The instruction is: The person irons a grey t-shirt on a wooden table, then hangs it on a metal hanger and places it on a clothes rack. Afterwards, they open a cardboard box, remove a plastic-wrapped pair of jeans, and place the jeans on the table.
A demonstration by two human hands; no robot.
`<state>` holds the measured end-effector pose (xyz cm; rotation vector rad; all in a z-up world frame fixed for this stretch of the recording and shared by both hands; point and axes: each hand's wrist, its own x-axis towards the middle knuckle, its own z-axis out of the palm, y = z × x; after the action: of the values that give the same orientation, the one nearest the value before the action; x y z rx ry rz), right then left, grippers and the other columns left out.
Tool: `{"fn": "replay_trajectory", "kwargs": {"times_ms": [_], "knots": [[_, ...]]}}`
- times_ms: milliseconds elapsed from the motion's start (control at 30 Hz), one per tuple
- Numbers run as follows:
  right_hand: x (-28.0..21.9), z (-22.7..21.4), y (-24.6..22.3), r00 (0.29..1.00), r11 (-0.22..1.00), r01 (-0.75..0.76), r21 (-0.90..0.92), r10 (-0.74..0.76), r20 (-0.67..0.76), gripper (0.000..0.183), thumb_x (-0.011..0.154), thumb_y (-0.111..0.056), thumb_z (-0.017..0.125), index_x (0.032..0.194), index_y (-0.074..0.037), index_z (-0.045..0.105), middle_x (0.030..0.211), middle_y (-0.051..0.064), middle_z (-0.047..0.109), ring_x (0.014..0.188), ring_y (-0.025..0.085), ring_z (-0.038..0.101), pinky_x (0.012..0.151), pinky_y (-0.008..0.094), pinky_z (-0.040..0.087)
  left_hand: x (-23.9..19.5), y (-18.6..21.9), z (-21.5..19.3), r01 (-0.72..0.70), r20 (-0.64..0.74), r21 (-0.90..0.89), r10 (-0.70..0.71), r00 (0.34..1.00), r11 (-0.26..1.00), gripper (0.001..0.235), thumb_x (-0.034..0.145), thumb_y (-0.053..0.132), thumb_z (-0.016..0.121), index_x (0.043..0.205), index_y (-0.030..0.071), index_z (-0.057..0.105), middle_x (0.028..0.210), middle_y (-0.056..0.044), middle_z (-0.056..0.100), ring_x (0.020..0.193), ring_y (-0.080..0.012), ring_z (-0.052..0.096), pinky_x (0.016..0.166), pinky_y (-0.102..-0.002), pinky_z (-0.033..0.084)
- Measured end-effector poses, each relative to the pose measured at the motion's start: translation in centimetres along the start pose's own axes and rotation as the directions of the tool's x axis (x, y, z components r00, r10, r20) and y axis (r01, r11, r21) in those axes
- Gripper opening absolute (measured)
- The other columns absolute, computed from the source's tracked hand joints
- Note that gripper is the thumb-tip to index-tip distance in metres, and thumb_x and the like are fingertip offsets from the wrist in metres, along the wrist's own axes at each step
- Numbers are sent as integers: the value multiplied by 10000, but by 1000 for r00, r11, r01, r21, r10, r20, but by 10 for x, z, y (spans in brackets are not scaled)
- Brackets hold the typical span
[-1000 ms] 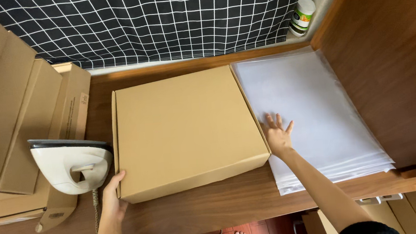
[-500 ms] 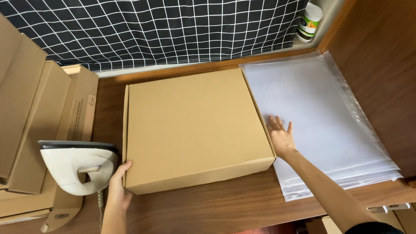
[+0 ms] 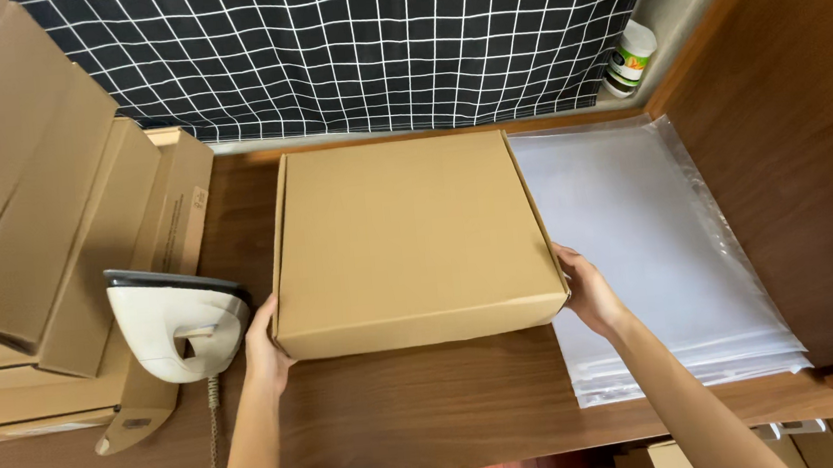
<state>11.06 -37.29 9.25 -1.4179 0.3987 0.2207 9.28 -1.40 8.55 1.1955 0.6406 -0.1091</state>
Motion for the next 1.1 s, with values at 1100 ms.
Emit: {"fn": "replay_trajectory", "kwargs": {"times_ms": [1100], "knots": [[-42,2,-6,987,984,-158,-76,157,-20,731,761,-289,518,1400,-150,192,1435,220,81,1273,472,116,806,711,302,-18,-7,-13,-85,-31,716,154,988,693,558,892,455,294,1345,132,342,1190,-281,479,948,-436,555,509,-368,570]]}}
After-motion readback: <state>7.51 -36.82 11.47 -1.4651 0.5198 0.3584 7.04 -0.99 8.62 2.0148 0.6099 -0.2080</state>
